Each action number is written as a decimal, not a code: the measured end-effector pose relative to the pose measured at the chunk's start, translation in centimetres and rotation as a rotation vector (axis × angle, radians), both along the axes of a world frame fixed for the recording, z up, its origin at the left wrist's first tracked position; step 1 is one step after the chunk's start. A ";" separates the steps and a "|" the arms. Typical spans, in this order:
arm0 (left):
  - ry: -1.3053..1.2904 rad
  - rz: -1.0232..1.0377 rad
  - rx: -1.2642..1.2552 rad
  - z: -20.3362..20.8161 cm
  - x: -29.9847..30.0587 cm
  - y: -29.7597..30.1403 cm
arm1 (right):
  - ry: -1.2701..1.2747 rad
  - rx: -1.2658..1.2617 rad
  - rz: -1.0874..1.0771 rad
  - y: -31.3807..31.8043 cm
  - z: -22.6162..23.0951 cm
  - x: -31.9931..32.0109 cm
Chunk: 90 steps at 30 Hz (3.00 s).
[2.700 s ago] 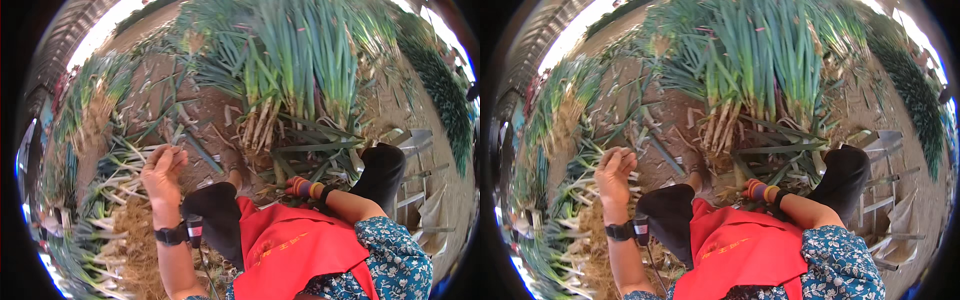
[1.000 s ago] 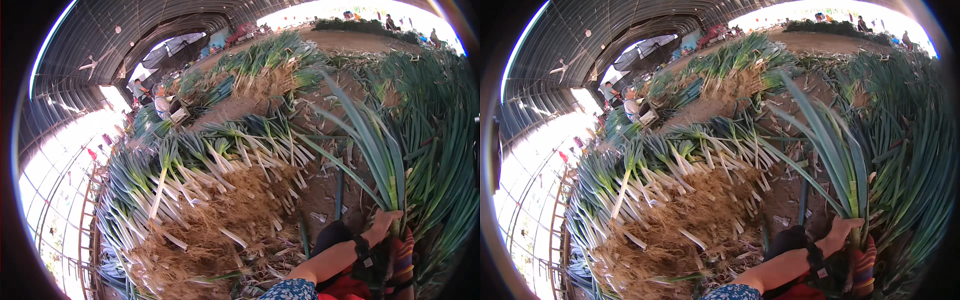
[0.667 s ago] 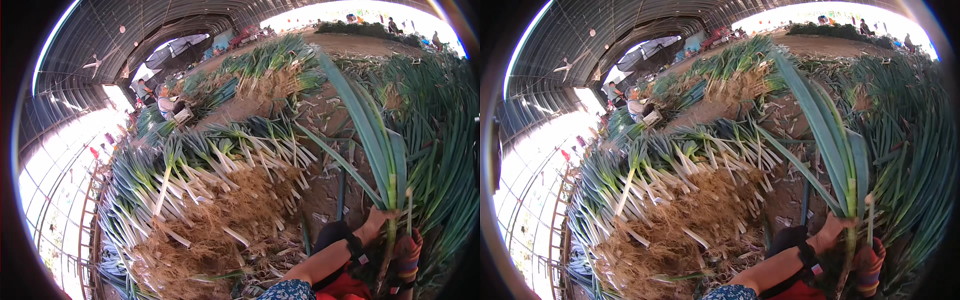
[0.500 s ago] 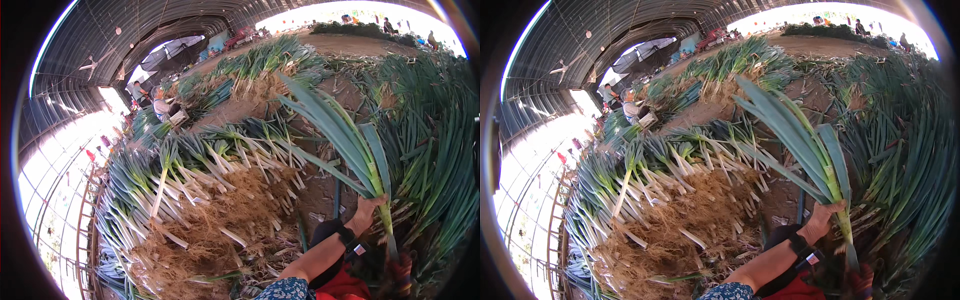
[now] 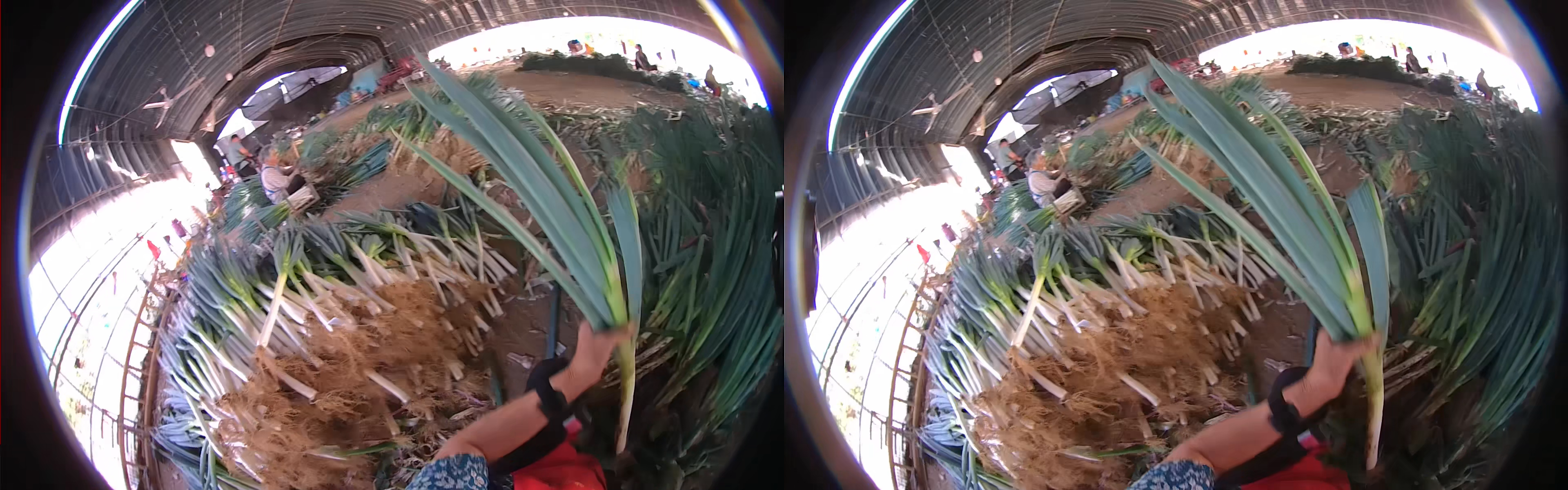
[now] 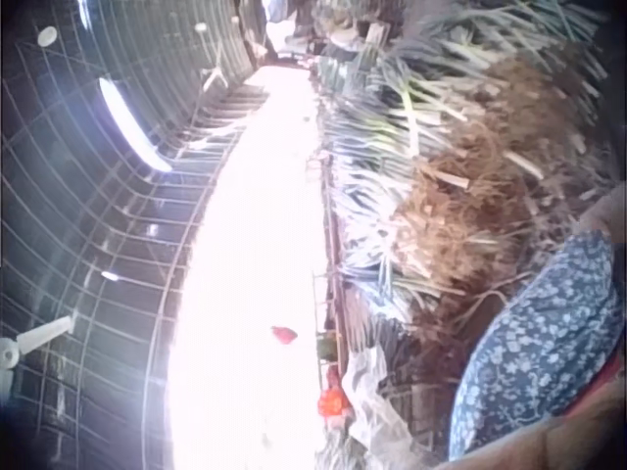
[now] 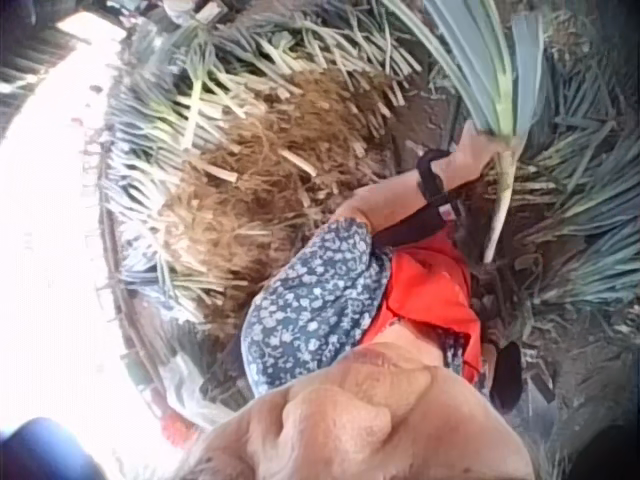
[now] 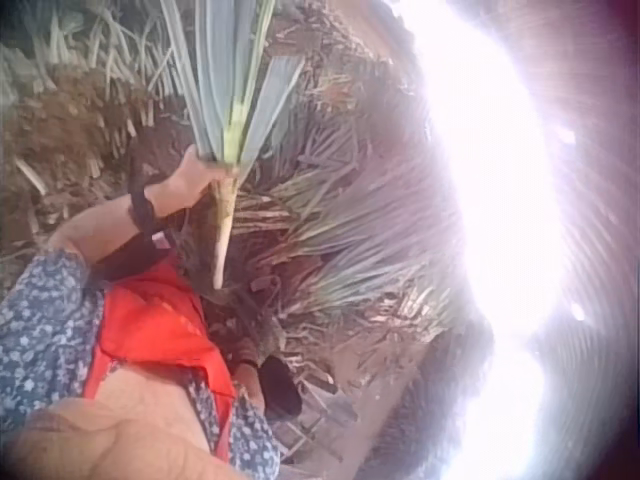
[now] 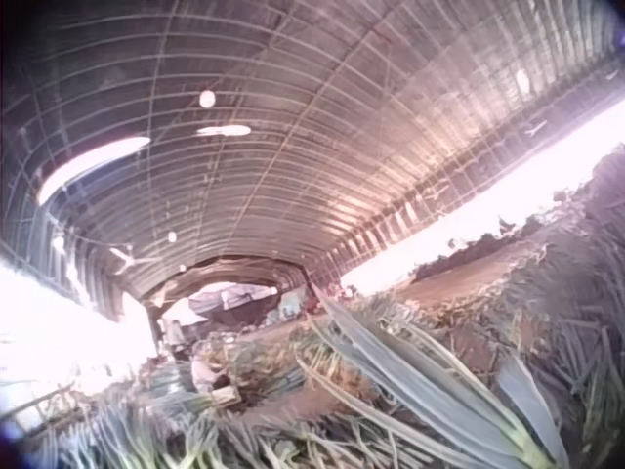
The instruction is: The person peels the outer layers from leeks by hand, one at a time, and pulls off the roots. They strip away damaged green leaves and soil before placing the cleaned leeks into a separate pile.
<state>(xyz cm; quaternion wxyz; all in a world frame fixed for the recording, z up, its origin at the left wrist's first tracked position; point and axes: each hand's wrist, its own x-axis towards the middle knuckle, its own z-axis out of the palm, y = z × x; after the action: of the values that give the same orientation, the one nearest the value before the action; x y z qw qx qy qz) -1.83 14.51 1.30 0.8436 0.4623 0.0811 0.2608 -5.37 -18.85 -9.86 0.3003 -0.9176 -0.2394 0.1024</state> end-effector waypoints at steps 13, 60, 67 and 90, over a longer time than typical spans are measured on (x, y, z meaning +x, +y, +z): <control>-0.009 -0.315 -0.123 -0.4 -2.1 -2.1 | 0.076 0.257 0.127 4.7 1.6 0.4; 0.092 -0.432 -0.339 -0.5 -1.1 -7.6 | 0.802 0.969 0.240 5.8 9.1 3.1; 0.115 -0.518 -0.346 -0.2 -1.4 -6.1 | 0.417 0.663 0.386 3.7 4.7 3.0; -0.085 -0.398 -0.485 -2.1 -0.9 5.7 | 1.074 0.716 0.333 3.6 -3.6 2.9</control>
<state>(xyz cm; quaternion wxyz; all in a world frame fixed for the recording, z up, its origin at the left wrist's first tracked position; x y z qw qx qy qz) -2.73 20.24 -0.82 0.9664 0.2430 0.0136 0.0828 -2.50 -15.24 -13.48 0.6441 -0.5335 -0.2142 0.5046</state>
